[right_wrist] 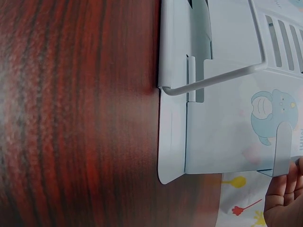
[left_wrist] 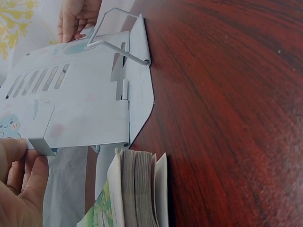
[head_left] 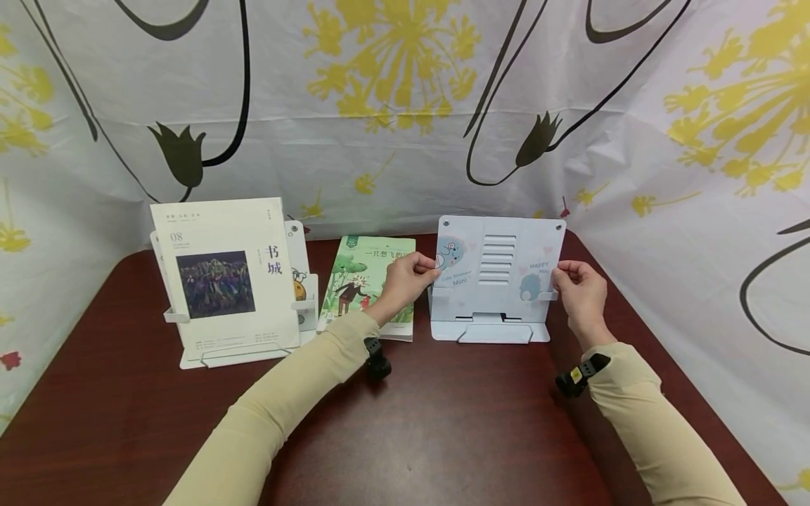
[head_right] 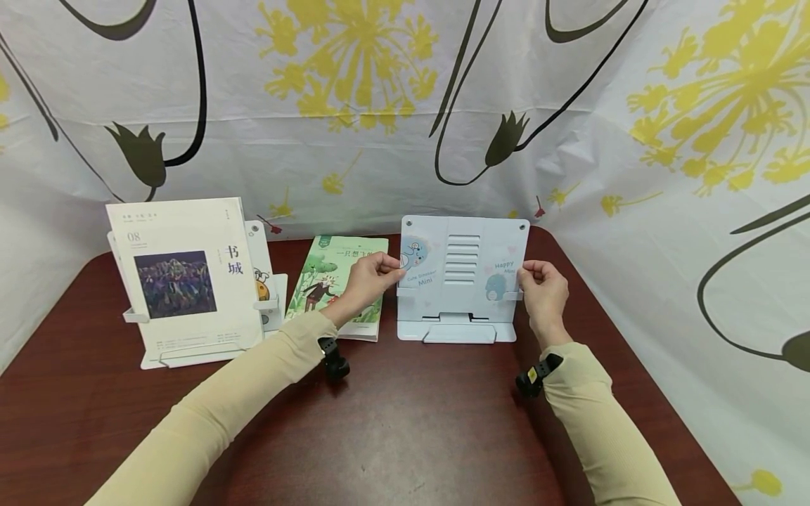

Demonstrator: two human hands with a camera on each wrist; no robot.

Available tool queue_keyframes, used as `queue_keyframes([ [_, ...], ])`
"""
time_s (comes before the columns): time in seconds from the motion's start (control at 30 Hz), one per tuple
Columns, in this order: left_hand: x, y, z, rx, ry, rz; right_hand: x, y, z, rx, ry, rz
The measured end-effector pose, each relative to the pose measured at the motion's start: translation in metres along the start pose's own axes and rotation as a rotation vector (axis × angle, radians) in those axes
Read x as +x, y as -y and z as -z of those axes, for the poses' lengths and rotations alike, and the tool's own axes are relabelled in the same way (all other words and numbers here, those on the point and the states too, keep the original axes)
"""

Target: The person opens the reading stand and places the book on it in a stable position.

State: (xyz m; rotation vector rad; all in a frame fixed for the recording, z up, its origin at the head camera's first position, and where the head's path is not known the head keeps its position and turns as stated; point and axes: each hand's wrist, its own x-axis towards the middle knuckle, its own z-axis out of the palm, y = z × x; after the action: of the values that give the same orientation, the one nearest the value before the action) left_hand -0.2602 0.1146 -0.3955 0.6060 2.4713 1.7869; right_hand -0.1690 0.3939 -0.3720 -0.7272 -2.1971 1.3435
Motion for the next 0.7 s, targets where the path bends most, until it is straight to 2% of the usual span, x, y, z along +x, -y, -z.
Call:
queue_keyframes([
  [0.07, 0.000, 0.000, 0.000, 0.003, -0.001, -0.001, 0.007, -0.010, -0.001, 0.020, -0.006, 0.022],
  [0.27, 0.000, 0.000, 0.000, 0.013, 0.003, -0.003, 0.048, -0.067, -0.008, 0.006, -0.037, 0.126],
  [0.37, -0.001, 0.000, 0.000, 0.013, 0.008, -0.004, 0.059, -0.082, -0.010, -0.004, -0.048, 0.135],
  [0.43, -0.001, 0.000, 0.000, 0.016, 0.009, -0.005, 0.059, -0.082, -0.010, -0.004, -0.040, 0.130],
  [0.53, -0.002, -0.001, 0.000, 0.018, 0.009, -0.002, 0.052, -0.072, -0.008, -0.013, -0.027, 0.119],
  [0.7, -0.002, -0.002, 0.001, 0.020, 0.007, 0.007, 0.028, -0.040, -0.003, -0.013, -0.011, 0.087],
])
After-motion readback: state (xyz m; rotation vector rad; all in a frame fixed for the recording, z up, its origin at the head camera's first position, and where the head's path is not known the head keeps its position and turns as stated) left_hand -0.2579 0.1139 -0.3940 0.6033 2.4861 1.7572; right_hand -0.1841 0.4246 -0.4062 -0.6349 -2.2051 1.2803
